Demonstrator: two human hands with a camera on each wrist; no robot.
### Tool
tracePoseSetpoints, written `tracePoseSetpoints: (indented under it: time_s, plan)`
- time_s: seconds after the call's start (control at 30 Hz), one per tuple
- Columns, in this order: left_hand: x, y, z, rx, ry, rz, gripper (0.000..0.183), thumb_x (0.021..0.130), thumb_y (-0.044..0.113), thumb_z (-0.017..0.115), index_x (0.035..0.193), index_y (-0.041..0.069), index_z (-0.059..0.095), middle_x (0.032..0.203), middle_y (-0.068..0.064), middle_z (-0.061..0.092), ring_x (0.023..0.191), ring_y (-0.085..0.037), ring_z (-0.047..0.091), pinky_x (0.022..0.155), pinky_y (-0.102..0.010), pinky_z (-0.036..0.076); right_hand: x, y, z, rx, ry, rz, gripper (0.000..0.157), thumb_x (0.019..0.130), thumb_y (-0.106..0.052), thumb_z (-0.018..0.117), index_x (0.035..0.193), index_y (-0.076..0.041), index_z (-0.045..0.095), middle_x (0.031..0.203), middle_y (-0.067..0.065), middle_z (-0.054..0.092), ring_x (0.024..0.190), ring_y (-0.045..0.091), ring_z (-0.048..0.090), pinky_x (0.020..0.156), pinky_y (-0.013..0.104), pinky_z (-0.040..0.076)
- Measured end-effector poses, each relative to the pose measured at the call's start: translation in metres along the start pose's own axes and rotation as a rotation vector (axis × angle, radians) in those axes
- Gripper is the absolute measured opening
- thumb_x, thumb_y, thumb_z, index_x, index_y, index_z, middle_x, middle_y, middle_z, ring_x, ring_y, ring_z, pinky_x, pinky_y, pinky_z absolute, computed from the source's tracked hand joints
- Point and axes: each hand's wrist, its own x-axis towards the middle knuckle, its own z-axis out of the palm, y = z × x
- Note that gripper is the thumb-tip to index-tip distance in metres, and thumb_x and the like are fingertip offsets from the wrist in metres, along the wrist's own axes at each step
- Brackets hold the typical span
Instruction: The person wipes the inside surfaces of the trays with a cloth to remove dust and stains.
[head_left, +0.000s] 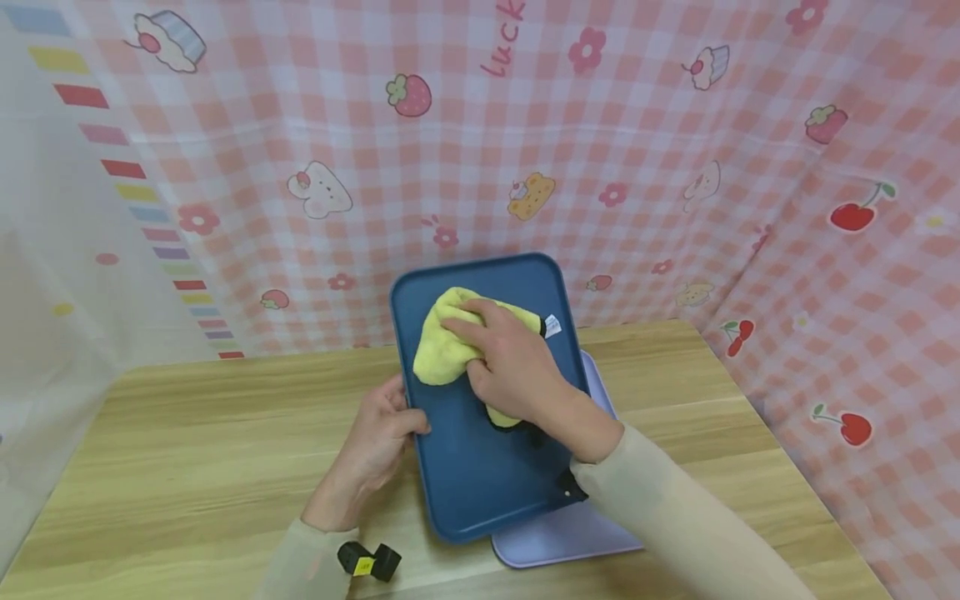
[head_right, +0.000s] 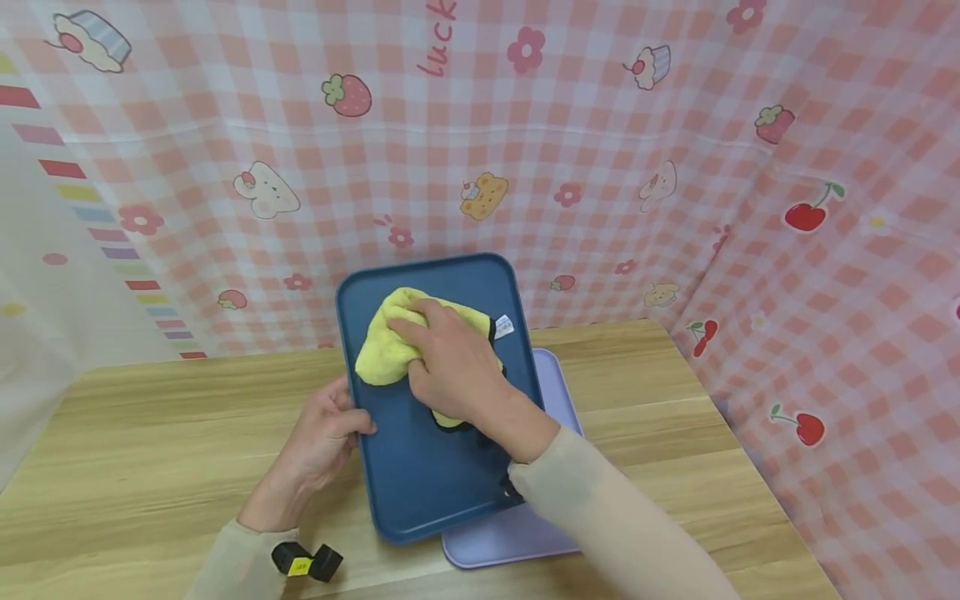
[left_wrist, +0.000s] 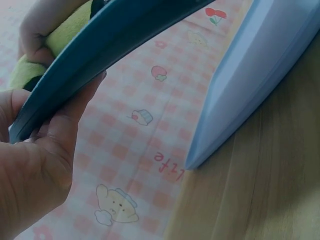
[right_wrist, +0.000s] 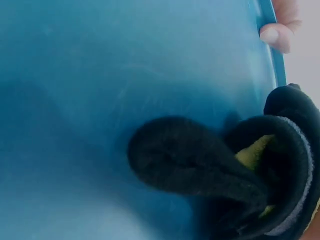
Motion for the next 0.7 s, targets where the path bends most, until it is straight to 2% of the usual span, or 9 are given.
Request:
tracePoseSetpoints:
  time_s: [0.17, 0.4, 0.7]
  plan:
    - [0.000, 0.000, 0.000, -0.011, 0.007, 0.000, 0.073, 0.072, -0.019, 0.045, 0.145, -0.015, 0.047, 0.112, -0.010, 0.077, 0.095, -0.020, 0.076, 0.078, -0.037, 0.062, -0.007, 0.011, -0.006, 0.048, 0.048, 0.114, 0.056, 0.090, -0.005, 0.058, 0.145, -0.014, 0.064, 0.149, 0.016, 0.053, 0.135, 0.034, 0.053, 0.085, 0.048, 0.055]
    - [0.000, 0.001, 0.001, -0.017, 0.052, 0.003, 0.074, 0.071, -0.020, 0.045, 0.144, -0.016, 0.047, 0.108, -0.008, 0.078, 0.093, -0.019, 0.075, 0.078, -0.034, 0.062, -0.014, 0.022, -0.012, 0.131, 0.074, 0.257, 0.060, 0.091, -0.011, 0.053, 0.151, -0.013, 0.058, 0.154, 0.017, 0.047, 0.133, 0.037, 0.053, 0.097, 0.055, 0.050]
    - [0.000, 0.002, 0.003, -0.045, 0.093, 0.003, 0.071, 0.069, -0.021, 0.046, 0.139, -0.020, 0.048, 0.103, -0.012, 0.078, 0.088, -0.018, 0.075, 0.074, -0.031, 0.062, -0.020, 0.036, -0.018, 0.233, 0.084, 0.412, 0.066, 0.092, -0.015, 0.053, 0.157, -0.008, 0.048, 0.159, 0.025, 0.036, 0.141, 0.044, 0.044, 0.110, 0.059, 0.041]
